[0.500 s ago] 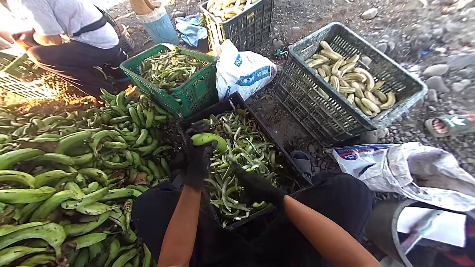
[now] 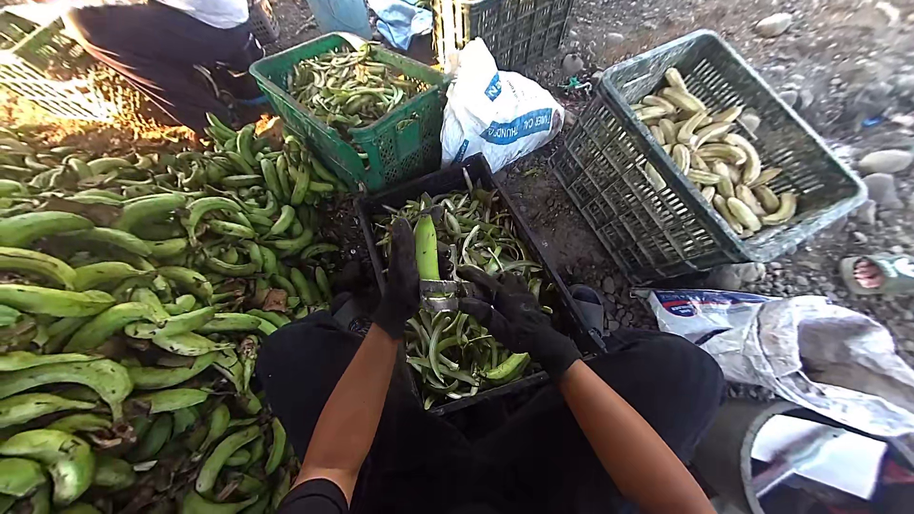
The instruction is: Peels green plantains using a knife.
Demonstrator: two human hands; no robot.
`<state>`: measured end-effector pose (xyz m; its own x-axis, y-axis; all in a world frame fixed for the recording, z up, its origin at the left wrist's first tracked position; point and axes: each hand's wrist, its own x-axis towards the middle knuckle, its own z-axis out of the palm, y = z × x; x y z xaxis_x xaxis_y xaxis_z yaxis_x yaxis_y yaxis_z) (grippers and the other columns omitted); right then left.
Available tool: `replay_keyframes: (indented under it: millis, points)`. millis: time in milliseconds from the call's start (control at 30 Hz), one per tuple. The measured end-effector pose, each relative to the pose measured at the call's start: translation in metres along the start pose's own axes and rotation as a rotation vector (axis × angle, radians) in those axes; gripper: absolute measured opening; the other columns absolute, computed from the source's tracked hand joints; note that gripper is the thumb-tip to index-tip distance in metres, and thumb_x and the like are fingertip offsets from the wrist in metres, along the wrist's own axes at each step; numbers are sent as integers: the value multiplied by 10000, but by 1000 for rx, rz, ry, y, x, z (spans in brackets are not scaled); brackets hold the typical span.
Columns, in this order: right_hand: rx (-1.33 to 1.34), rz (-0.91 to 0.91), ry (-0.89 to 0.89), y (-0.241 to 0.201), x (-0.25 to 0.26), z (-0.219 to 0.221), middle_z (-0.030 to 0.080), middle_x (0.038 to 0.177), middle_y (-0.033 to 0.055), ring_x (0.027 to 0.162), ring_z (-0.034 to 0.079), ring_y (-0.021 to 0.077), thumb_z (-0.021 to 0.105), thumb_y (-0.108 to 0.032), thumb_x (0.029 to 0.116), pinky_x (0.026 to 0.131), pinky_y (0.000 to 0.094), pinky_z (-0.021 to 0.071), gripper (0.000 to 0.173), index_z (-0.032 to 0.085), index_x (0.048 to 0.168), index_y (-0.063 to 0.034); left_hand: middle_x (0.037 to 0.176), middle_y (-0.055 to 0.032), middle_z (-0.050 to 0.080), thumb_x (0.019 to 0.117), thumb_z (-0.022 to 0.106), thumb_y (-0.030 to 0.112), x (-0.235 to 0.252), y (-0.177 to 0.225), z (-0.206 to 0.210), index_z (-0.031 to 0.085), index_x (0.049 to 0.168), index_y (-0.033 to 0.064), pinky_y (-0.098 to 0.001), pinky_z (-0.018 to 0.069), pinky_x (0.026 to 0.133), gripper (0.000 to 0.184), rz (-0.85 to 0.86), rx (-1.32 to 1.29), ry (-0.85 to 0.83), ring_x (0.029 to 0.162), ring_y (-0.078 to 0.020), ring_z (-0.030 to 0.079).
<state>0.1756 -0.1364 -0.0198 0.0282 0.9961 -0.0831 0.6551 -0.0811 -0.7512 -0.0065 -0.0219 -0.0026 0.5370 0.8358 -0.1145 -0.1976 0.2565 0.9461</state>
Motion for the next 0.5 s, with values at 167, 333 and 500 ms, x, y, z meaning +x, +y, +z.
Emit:
replay_keyframes:
  millis: [167,333,500]
  points:
    - [-21,76,94,-4,0,4,650,1202,168,1163,558,415,463,-762,892,852,636,446,630,667,1347,-377,872,-26,691,895,153,870,-8,1,1,581,1346,320,-241,499,478,830,39,54,37,581,-96,602]
    - [-32,277,184,-8,14,7,607,1285,227,1226,521,464,539,-736,904,901,663,442,623,629,1390,-357,1061,34,696,914,90,842,-11,-7,19,549,1406,328,-252,558,672,847,-9,137,69,811,-43,649]
    - [32,452,358,16,33,-10,679,1199,186,1168,604,420,395,-770,946,885,709,458,669,669,1304,-276,903,-69,665,1029,140,681,-4,-23,45,577,1324,166,-352,572,622,737,-221,242,94,715,-156,640]
